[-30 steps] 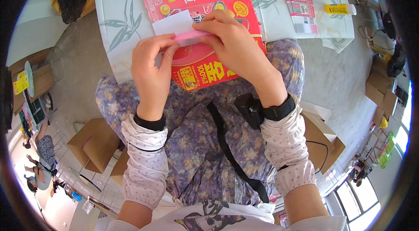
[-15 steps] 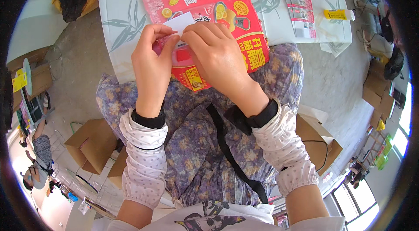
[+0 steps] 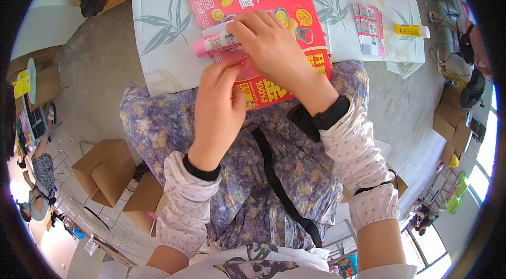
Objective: Apply labels to products and package them.
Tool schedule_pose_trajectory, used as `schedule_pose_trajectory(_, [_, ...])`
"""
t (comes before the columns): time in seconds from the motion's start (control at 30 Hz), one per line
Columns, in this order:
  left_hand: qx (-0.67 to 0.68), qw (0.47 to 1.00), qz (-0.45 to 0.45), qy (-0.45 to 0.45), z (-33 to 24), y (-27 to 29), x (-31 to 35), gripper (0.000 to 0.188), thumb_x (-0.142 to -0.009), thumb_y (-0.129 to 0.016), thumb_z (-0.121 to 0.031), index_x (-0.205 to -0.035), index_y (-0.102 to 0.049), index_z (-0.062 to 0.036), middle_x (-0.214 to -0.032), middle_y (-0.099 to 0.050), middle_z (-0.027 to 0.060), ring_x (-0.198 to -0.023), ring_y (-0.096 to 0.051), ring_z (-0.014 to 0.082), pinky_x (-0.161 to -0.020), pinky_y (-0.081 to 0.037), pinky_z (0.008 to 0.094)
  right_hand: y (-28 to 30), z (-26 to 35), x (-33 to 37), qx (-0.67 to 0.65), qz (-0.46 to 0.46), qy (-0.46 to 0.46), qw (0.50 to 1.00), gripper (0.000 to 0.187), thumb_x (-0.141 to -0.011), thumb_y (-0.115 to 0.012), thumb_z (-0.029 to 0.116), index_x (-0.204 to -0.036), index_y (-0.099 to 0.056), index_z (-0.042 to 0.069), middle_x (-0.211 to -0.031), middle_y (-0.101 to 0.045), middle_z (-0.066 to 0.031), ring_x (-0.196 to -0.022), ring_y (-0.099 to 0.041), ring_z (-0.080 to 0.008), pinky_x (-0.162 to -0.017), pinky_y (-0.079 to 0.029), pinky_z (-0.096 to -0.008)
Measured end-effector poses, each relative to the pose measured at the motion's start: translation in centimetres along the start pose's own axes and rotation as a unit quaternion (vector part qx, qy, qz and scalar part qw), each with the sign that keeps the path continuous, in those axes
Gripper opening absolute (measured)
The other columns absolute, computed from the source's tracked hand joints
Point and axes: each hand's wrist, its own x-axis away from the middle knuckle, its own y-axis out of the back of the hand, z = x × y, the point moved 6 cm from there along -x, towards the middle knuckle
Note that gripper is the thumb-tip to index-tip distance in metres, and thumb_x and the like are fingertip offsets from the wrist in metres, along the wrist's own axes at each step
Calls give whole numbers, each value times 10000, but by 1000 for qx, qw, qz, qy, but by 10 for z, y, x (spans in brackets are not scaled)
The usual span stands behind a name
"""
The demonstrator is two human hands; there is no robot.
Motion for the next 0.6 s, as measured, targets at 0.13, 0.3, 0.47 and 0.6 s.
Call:
schedule_pose_trajectory(0.13, [-66,998,16,-9,0,-7,-8,448,-680,-588,103,-1122,-553,34,-1181,-530,142,-1086,-515,335,-897,-467,403,-1,-7,-15,12,22,34,999,263,-766,-605,28,-1025,-558,46,-1011,-600,-108,-977,-571,-316,-813,-473,-417])
schedule_pose_trajectory(0.3, [-90,996,20,-4,-6,-14,-13,493,-668,-619,72,-1152,-538,30,-1191,-514,133,-1083,-515,329,-900,-466,397,12,-37,-41,-65,49,-36,996,272,-855,-600,52,-1119,-540,24,-1019,-583,-168,-951,-583,-332,-814,-480,-368])
schedule_pose_trajectory(0.47, [-107,994,13,7,-5,-12,-16,436,-686,-619,42,-1114,-537,21,-1174,-516,135,-1088,-510,333,-894,-466,398,43,-58,-54,-130,-26,-114,985,278,-880,-603,90,-1135,-538,0,-1019,-628,-162,-943,-624,-282,-827,-485,-342])
schedule_pose_trajectory(0.6, [-98,995,34,2,-18,-6,-7,408,-719,-602,39,-1123,-548,21,-1160,-537,157,-1104,-518,325,-914,-455,383,84,-42,-50,-214,-60,-116,968,314,-894,-630,131,-1160,-549,-13,-1030,-649,-87,-938,-615,-149,-843,-477,-281])
